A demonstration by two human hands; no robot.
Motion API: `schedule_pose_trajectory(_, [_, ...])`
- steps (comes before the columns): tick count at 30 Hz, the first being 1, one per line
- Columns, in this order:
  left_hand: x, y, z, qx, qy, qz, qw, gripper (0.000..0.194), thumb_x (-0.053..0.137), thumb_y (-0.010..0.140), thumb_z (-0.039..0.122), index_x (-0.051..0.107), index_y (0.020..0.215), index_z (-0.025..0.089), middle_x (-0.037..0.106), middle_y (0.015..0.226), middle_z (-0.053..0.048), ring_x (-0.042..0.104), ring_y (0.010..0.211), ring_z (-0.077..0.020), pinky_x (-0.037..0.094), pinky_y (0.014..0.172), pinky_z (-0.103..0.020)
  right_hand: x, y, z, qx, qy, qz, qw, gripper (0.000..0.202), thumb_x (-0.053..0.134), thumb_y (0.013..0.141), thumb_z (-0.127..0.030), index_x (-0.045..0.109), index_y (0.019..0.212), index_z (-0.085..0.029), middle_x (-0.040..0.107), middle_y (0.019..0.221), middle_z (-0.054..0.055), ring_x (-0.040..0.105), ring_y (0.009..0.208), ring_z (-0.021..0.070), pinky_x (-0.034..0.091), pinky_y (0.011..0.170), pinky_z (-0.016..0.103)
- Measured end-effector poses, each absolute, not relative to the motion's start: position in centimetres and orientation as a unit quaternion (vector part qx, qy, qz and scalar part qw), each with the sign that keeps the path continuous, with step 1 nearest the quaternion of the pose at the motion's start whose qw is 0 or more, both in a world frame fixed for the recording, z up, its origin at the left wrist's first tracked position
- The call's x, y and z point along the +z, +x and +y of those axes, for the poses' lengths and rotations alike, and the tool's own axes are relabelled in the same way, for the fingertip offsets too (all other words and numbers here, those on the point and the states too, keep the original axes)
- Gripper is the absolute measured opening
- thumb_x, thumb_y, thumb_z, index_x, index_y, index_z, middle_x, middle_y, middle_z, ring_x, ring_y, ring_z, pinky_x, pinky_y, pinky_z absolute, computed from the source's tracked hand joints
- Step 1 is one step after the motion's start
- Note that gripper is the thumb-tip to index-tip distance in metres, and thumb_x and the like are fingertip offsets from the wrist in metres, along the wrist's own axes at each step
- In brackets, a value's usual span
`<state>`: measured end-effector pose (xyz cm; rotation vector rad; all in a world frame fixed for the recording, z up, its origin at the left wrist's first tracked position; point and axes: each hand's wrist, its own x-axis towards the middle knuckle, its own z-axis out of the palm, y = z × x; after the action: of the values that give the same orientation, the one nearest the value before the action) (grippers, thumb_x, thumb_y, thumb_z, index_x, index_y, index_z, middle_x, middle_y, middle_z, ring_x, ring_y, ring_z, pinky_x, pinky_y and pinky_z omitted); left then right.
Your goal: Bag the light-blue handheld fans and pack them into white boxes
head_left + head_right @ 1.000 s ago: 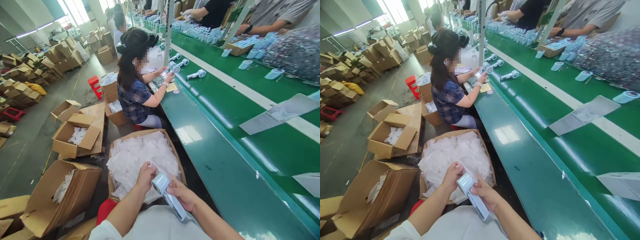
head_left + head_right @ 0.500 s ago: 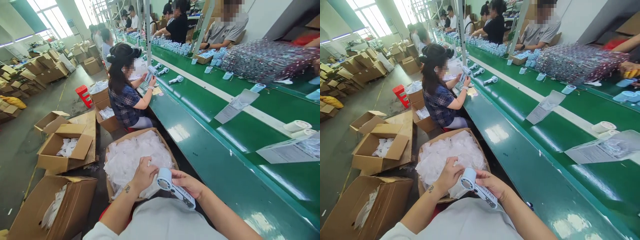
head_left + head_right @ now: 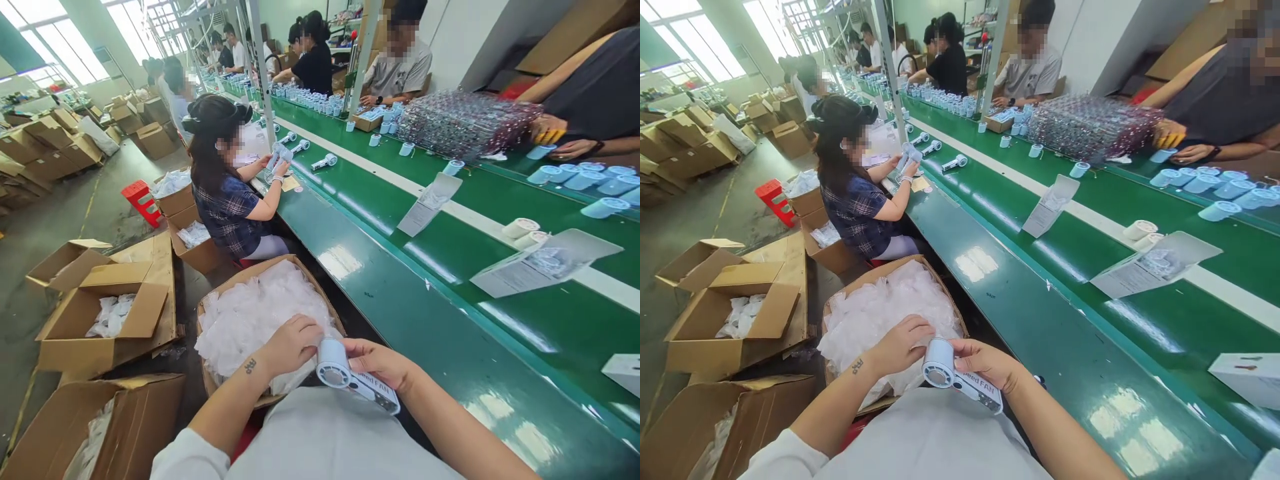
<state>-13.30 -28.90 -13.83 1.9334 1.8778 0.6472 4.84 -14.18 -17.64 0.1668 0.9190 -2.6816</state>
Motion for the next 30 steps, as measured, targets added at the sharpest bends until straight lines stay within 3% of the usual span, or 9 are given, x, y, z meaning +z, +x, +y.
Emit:
schedule_pose_trajectory(2, [-14.1, -12.9, -28.7, 0.266, 0.683, 0.641, 0.228, 0.024, 0.049, 0.087, 0.018, 0.062, 0.107, 0.017, 0.068, 0.103, -0.009, 0.058, 0.098, -0.0195, 0.046, 0.087, -0.033, -17.6, 5.1, -14.0, -0.934, 0.05, 0.316, 0.158, 0.047, 0.078, 0.071, -0.028, 0.063, 0.112, -0.011, 0.068, 0.09, 0.008, 0.065, 0.068, 0.014, 0.054, 0.061, 0.024])
schedule_pose_trajectory(6, [-14.3, -12.8, -28.5, 0.333, 0.551, 0.696, 0.319, 0.016, 0.052, 0.083, 0.018, 0.068, 0.085, 0.018, 0.07, 0.082, -0.004, 0.061, 0.078, -0.0155, 0.046, 0.074, -0.027, -17.2, 6.1, -13.0, -0.935, 0.068, 0.316, 0.148, 0.049, 0.078, 0.071, -0.027, 0.062, 0.115, -0.011, 0.069, 0.089, 0.01, 0.067, 0.07, 0.0161, 0.055, 0.064, 0.026])
schedule_pose_trajectory(11, [-13.7, -13.3, -28.1, 0.428, 0.322, 0.765, 0.359, 0.011, 0.057, 0.076, 0.023, 0.064, 0.074, 0.014, 0.059, 0.062, 0.002, 0.05, 0.058, -0.0106, 0.039, 0.057, -0.022, -16.4, 7.7, -11.9, -0.942, 0.129, 0.3, 0.076, 0.048, 0.076, 0.074, -0.026, 0.056, 0.116, -0.014, 0.069, 0.09, 0.009, 0.068, 0.073, 0.0162, 0.056, 0.064, 0.024])
schedule_pose_trajectory(17, [-13.1, -11.1, -27.8, 0.45, 0.351, 0.71, 0.411, 0.019, 0.059, 0.077, 0.03, 0.068, 0.079, 0.015, 0.064, 0.071, -0.001, 0.054, 0.065, -0.0126, 0.041, 0.063, -0.023, -15.9, 6.6, -14.8, -0.964, 0.072, 0.238, 0.091, 0.07, 0.081, 0.067, -0.028, 0.044, 0.125, -0.016, 0.067, 0.088, 0.006, 0.068, 0.067, 0.0169, 0.055, 0.054, 0.023])
schedule_pose_trajectory(20, [-13.1, -11.0, -28.0, 0.471, 0.353, 0.663, 0.462, 0.018, 0.061, 0.075, 0.031, 0.069, 0.076, 0.015, 0.066, 0.073, -0.002, 0.055, 0.069, -0.0139, 0.041, 0.068, -0.025, -15.8, 5.9, -15.4, -0.955, 0.103, 0.258, 0.102, 0.061, 0.08, 0.068, -0.031, 0.05, 0.118, -0.013, 0.067, 0.084, 0.007, 0.068, 0.067, 0.0171, 0.055, 0.055, 0.023])
schedule_pose_trajectory(25, [-14.1, -11.3, -28.3, 0.607, 0.189, 0.624, 0.454, 0.014, 0.064, 0.065, 0.027, 0.057, 0.065, 0.015, 0.051, 0.059, 0.003, 0.044, 0.059, -0.0105, 0.036, 0.062, -0.024, -15.7, 5.8, -14.9, -0.919, 0.218, 0.319, 0.083, 0.042, 0.079, 0.067, -0.035, 0.061, 0.096, -0.01, 0.069, 0.078, 0.008, 0.066, 0.063, 0.0155, 0.054, 0.056, 0.024])
schedule_pose_trajectory(30, [-14.5, -9.9, -28.2, 0.569, 0.308, 0.665, 0.371, 0.012, 0.054, 0.078, 0.028, 0.05, 0.072, 0.017, 0.045, 0.064, 0.003, 0.042, 0.062, -0.0117, 0.036, 0.062, -0.025, -16.1, 5.1, -16.3, -0.89, 0.245, 0.383, 0.016, 0.037, 0.079, 0.063, -0.038, 0.062, 0.085, -0.013, 0.067, 0.066, 0.003, 0.06, 0.051, 0.0124, 0.049, 0.051, 0.023])
